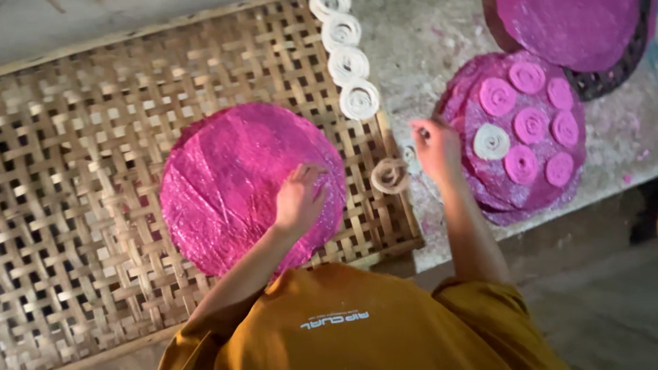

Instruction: The person arranges white and pink rolled paper or fabric pieces on a woven bamboo tray. They place the rolls in rows and patterns on pink circular bases, then move the completed arrangement to a nearby table.

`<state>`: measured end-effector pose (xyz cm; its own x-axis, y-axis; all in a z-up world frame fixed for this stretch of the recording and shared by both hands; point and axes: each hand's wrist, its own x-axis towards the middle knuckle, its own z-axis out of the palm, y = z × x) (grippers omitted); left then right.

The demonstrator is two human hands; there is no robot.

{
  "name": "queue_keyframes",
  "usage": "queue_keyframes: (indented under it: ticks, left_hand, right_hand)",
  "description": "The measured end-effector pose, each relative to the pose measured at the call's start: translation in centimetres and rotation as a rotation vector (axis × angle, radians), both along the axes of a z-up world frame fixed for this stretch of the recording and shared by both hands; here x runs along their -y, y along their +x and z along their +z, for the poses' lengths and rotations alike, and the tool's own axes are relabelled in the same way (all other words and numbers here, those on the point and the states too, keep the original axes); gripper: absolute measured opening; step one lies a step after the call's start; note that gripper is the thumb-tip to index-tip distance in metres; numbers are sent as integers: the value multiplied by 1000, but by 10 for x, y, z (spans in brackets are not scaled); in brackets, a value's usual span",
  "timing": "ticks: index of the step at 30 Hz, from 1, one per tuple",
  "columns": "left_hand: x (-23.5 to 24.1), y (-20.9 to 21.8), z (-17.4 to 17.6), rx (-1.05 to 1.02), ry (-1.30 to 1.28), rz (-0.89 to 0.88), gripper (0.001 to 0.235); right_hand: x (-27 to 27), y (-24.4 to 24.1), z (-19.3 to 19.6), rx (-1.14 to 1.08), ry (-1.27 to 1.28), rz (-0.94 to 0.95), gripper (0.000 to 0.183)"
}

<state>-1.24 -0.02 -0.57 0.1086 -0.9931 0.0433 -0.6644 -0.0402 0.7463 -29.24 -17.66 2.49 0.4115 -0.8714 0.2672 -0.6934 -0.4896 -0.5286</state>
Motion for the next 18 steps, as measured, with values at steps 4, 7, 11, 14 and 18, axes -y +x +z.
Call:
queue_keyframes:
  ticks: [4, 7, 11, 14, 18]
  left_hand:
    - [35, -48, -11, -64, -99, -146, 27]
    - [62, -81, -15, -52, -32, -193, 39]
    - [84, -107, -30, 22, 112, -246, 44]
    - [85, -116, -46, -40, -159, -211, 36]
    - [93, -114, -60, -249, 151, -153, 29]
  right_hand:
    - [-30, -49, -3, -101, 42, 20, 20]
    - [-50, -53, -10, -180, 210, -26, 23]
    - [-67, -36, -24, -158, -71, 10, 24]
    - [-61, -36, -37, -112, -247, 8, 13]
    - [-28, -60, -70, 197, -136, 89, 14]
